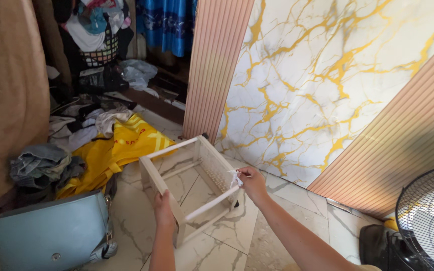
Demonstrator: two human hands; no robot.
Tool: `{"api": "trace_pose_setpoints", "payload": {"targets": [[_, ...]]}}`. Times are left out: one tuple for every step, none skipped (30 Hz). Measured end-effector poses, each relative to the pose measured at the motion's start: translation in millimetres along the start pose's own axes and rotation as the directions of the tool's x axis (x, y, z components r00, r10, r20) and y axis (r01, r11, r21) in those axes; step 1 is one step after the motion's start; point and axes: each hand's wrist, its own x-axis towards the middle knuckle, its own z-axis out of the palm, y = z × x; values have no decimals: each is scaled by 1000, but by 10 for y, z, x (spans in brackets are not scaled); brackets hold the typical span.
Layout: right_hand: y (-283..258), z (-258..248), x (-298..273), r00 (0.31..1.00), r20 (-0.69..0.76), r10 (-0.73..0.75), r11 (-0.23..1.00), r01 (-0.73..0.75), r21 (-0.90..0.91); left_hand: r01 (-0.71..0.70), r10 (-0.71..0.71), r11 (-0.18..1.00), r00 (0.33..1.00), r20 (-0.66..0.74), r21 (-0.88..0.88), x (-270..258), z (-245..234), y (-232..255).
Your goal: The person assembles a small white plastic rolling cart by inserting and securing the vertical support rods into the perforated shelves. They rotate the cart to access different sides and ensure the rods are properly seated.
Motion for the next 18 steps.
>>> {"api": "trace_pose_setpoints", "payload": {"targets": [[33, 32, 6, 1000, 9, -7, 1000, 7, -27, -115, 116, 986, 993, -2, 123, -42, 50, 10], [55, 67, 12, 1000, 17, -14, 998, 15, -54, -224, 228, 944, 973, 12, 244, -81, 102, 29], [76, 100, -1, 999, 27, -20, 996, 22, -81, -326, 334, 875, 942, 41, 359, -137, 126, 44], [99, 143, -49, 998, 39, -55, 987, 60, -151, -287, 293, 883, 955, 43, 372, -197, 125, 67], [105, 187, -100, 994, 50, -93, 970, 102, -219, -252, 253, 889, 966, 47, 383, -230, 145, 112], [95, 236, -152, 989, 64, -130, 947, 143, -286, -216, 213, 894, 976, 50, 393, -261, 162, 163], [77, 277, -219, 977, 120, -178, 931, 206, -300, -163, 161, 903, 986, 39, 397, -300, 169, 207], [53, 320, -302, 959, 177, -223, 912, 269, -310, -111, 109, 909, 994, 27, 401, -332, 171, 253], [23, 374, -387, 935, 234, -265, 889, 331, -316, -58, 57, 913, 998, 15, 404, -349, 174, 297], [-9, 440, -476, 935, 256, -244, 883, 324, -341, -22, 22, 912, 1000, 5, 409, -353, 185, 336], [-37, 507, -583, 935, 277, -221, 875, 315, -367, 17, -16, 911, 1000, -6, 412, -359, 198, 354], [-65, 570, -686, 934, 298, -196, 866, 307, -394, 55, -53, 908, 998, -16, 415, -370, 203, 352], [-96, 640, -776, 935, 318, -160, 858, 291, -424, 14, -12, 910, 1000, -9, 414, -370, 199, 348], [-120, 706, -866, 933, 337, -124, 847, 276, -454, -26, 29, 911, 1000, -1, 413, -366, 201, 332], [-145, 783, -930, 931, 355, -89, 835, 264, -484, -69, 72, 910, 997, 6, 409, -356, 199, 313], [-158, 869, -994, 920, 361, -154, 825, 321, -466, -107, 109, 917, 994, 19, 385, -346, 193, 287], [-157, 950, -1060, 904, 367, -218, 810, 377, -449, -146, 145, 922, 989, 30, 358, -332, 192, 255], [-150, 1030, -1113, 885, 372, -281, 791, 433, -431, -185, 182, 926, 982, 40, 330, -316, 186, 228]]}}
